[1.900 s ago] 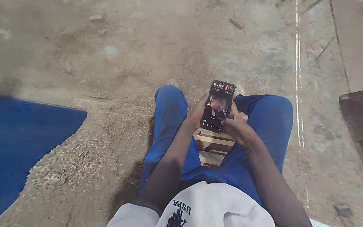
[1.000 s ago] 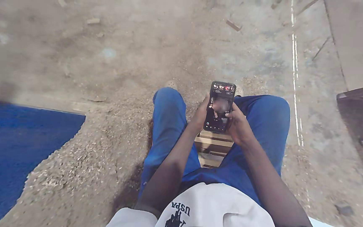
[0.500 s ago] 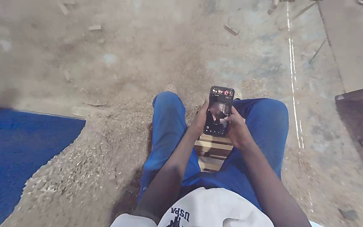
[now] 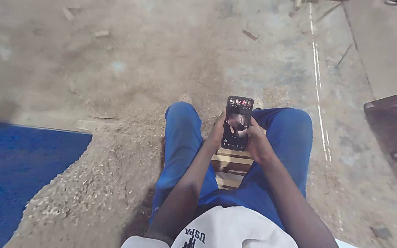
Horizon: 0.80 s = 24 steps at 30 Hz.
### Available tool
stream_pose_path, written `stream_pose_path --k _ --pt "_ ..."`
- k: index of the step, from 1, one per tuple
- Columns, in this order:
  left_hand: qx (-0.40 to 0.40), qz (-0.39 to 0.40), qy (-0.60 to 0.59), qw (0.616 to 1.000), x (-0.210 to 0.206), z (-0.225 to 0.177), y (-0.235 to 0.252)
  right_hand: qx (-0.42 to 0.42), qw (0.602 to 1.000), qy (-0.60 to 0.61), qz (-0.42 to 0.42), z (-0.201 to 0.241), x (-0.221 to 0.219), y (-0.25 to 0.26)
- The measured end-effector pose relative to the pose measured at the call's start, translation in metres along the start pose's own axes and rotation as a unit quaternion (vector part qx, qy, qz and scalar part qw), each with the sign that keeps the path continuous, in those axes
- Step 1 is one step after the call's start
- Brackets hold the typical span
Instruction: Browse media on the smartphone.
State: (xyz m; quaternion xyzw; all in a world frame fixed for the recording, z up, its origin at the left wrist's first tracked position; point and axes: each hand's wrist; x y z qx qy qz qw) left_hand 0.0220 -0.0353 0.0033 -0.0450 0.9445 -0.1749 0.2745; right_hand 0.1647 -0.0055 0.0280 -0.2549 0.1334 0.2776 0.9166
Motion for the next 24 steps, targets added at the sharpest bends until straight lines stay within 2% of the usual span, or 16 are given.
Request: stream_pose_path --k 7,17,24 --pt "0.005 -0.012 -0.008 1.0 -0.0002 0.0035 0.0019 0.0 1.0 0.004 -0.003 0.0006 -0.0001 -0.0015" --pt "-0.012 0.013 -0.007 1.0 0.0054 0.0084 0.0043 0.002 1.0 0.002 -0.006 0.0002 -0.0011 -0.0021" --pt "0.012 -0.014 0.023 1.0 0.0023 0.0041 0.0013 -0.006 1.0 0.001 -0.009 0.0012 -0.0017 -0.0031"
Point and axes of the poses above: each hand's wrist, its own y-axis towards the middle knuckle, its own x-axis out of the back of the hand, z = x × y, and after that the axes turned 9 degrees about z, right-handed
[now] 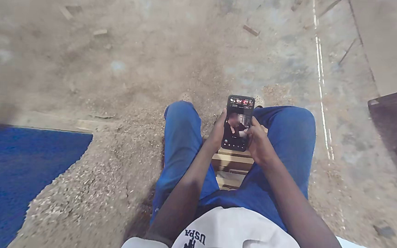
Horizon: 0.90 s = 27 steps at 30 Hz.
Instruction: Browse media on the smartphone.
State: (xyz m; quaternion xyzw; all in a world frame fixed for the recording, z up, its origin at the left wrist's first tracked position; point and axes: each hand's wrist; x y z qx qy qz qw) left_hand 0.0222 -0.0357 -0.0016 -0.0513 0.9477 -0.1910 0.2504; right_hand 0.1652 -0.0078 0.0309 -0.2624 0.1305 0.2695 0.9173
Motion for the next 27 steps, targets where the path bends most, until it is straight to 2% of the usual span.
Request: stream_pose_path --k 27 --pt "0.01 0.008 -0.013 1.0 0.0006 0.0009 0.001 -0.004 1.0 0.002 0.003 -0.001 0.0012 -0.0001"
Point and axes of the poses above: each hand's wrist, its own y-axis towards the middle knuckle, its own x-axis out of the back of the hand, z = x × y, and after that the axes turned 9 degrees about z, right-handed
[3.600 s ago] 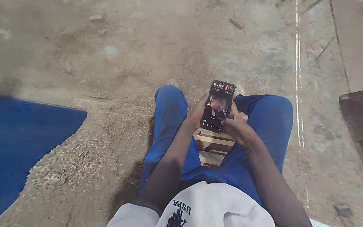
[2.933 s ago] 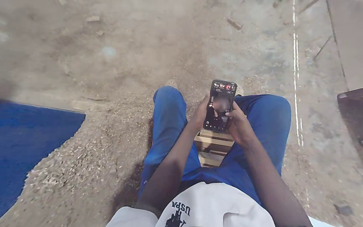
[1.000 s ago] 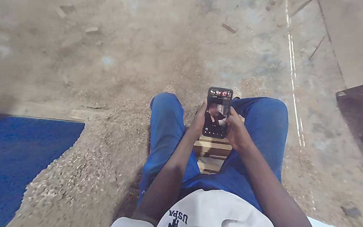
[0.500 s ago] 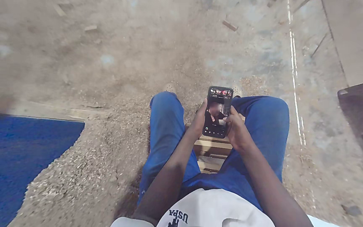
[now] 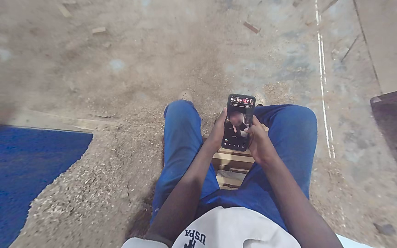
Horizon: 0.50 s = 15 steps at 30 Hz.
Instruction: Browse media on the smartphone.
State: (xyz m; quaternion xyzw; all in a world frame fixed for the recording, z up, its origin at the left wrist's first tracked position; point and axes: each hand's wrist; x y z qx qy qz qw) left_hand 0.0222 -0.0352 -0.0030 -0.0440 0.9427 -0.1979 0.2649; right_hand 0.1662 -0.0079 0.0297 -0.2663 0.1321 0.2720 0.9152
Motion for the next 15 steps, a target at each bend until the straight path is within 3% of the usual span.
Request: stream_pose_path --k 15 --pt "0.011 -0.023 0.028 0.999 0.0006 0.0015 0.0009 0.004 1.0 0.005 -0.003 0.0001 -0.001 -0.0005"
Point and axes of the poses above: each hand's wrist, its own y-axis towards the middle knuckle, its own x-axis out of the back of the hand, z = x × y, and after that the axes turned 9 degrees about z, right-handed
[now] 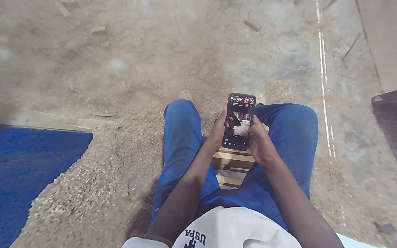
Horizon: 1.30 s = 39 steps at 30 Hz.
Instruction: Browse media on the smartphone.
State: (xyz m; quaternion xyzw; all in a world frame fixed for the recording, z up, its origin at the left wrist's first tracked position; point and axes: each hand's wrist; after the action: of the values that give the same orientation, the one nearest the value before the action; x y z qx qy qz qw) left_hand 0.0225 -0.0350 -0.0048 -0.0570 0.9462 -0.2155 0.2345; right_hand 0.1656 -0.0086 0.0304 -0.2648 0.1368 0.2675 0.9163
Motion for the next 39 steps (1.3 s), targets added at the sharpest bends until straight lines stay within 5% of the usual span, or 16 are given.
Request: stream_pose_path --k 39 --pt "0.018 -0.003 -0.016 1.0 -0.0021 -0.0013 0.0005 -0.008 1.0 -0.007 -0.022 0.002 -0.0034 -0.0027"
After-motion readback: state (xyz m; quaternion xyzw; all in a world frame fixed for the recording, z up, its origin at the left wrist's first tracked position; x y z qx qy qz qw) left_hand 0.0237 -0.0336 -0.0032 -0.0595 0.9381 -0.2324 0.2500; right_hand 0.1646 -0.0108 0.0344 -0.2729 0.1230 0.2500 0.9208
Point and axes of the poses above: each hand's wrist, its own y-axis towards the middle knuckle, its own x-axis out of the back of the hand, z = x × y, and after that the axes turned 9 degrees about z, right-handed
